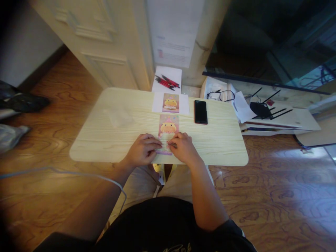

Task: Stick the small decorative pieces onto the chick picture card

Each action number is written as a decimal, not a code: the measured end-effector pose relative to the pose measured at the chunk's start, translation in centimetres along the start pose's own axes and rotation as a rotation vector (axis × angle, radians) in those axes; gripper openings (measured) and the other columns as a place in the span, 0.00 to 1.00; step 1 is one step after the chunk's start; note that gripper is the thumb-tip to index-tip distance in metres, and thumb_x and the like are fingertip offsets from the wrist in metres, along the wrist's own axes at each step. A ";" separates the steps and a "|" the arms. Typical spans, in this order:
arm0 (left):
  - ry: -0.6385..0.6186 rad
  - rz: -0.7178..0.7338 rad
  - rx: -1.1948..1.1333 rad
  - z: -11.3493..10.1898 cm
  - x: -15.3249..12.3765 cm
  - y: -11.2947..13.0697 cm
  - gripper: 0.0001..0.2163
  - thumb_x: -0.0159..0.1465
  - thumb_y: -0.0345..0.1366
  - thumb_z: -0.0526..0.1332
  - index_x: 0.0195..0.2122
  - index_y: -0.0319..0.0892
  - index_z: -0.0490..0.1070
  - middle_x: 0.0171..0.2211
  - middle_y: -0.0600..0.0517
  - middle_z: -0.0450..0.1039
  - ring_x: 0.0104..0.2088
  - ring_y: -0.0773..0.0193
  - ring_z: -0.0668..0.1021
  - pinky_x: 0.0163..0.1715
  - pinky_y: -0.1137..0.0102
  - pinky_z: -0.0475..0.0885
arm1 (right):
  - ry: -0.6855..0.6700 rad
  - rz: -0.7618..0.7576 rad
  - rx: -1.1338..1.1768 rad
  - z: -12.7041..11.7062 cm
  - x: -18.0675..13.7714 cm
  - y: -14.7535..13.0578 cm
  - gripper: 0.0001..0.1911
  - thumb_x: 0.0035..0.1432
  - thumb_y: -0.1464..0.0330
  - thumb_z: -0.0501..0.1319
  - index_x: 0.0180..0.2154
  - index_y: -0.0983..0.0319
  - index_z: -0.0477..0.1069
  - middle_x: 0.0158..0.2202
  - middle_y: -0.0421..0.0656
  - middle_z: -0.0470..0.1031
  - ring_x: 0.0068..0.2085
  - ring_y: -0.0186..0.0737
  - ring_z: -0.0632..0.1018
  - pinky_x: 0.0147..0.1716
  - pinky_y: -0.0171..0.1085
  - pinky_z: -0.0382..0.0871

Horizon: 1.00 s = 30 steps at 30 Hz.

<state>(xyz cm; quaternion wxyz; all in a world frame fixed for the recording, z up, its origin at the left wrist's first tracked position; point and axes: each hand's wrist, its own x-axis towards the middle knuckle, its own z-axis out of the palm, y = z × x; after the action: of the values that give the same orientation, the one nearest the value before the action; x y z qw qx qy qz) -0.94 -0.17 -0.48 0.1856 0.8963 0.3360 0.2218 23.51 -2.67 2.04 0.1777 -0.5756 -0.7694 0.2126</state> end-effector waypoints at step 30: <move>0.610 -0.353 -0.275 -0.2 -0.8 -0.9 0.13 0.57 0.23 0.54 0.37 0.43 0.76 0.36 0.52 0.78 0.39 0.62 0.79 0.43 0.65 0.74 | -0.008 -0.157 0.013 0.7 0.6 -0.8 0.18 0.68 0.73 0.60 0.51 0.49 0.81 0.54 0.44 0.74 0.57 0.48 0.70 0.58 0.50 0.65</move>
<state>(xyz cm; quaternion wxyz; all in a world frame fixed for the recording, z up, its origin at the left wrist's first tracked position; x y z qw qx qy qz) -2.08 -0.07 -0.99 0.2311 0.6841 0.4923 0.4861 22.35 -2.42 1.93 0.1945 -0.5113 -0.8115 0.2053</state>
